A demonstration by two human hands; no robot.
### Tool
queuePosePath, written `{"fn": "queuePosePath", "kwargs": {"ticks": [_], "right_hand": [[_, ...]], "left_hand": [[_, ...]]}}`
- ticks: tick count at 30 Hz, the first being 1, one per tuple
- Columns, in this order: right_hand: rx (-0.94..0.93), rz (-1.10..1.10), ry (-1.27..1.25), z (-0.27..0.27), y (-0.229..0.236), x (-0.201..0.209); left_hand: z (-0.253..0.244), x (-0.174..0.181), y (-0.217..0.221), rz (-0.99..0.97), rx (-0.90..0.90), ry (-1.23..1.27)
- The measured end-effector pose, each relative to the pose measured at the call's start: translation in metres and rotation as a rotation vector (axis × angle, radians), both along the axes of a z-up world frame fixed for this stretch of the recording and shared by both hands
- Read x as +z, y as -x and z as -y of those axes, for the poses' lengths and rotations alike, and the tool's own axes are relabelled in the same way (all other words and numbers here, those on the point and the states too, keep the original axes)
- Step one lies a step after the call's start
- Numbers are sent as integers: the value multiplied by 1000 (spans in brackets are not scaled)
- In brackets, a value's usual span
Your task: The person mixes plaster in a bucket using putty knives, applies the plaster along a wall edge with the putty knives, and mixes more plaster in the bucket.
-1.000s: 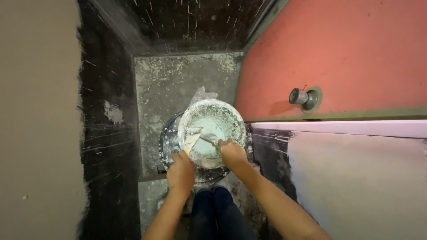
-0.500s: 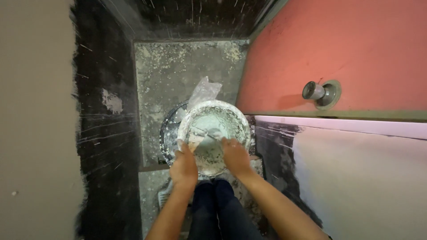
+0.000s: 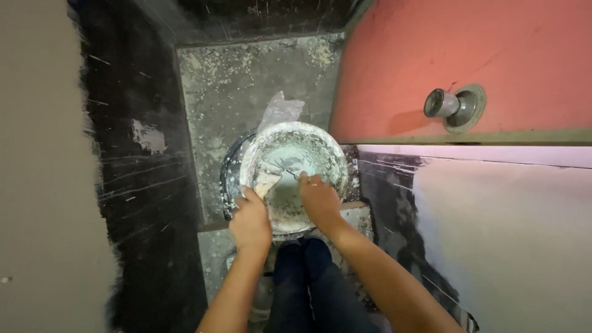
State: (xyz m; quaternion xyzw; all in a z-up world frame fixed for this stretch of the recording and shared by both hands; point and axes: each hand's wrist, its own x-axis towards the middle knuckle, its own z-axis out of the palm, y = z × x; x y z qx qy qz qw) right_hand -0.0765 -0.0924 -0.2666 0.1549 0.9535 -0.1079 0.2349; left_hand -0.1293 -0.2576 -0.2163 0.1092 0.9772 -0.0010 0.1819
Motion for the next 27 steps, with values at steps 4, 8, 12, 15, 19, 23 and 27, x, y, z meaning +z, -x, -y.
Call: {"fn": "queuePosePath", "kwargs": {"ticks": [4, 8, 12, 15, 19, 23, 27], "right_hand": [[49, 50, 20, -2, -4, -11], [114, 32, 47, -4, -9, -12], [80, -93, 34, 5, -17, -15], [100, -131, 44, 10, -28, -35], [-4, -96, 60, 14, -36, -20], [-39, -110, 103, 22, -40, -18], [-428, 64, 212, 26, -44, -62]], "left_hand": [[1, -17, -9, -149, -138, 137], [4, 8, 5, -167, -185, 55], [11, 14, 13, -129, -245, 38], [9, 28, 28, -177, -270, -43], [7, 34, 38, -196, -326, -276], [3, 14, 37, -103, -231, -304], [-10, 18, 32, -246, -258, -405]]}}
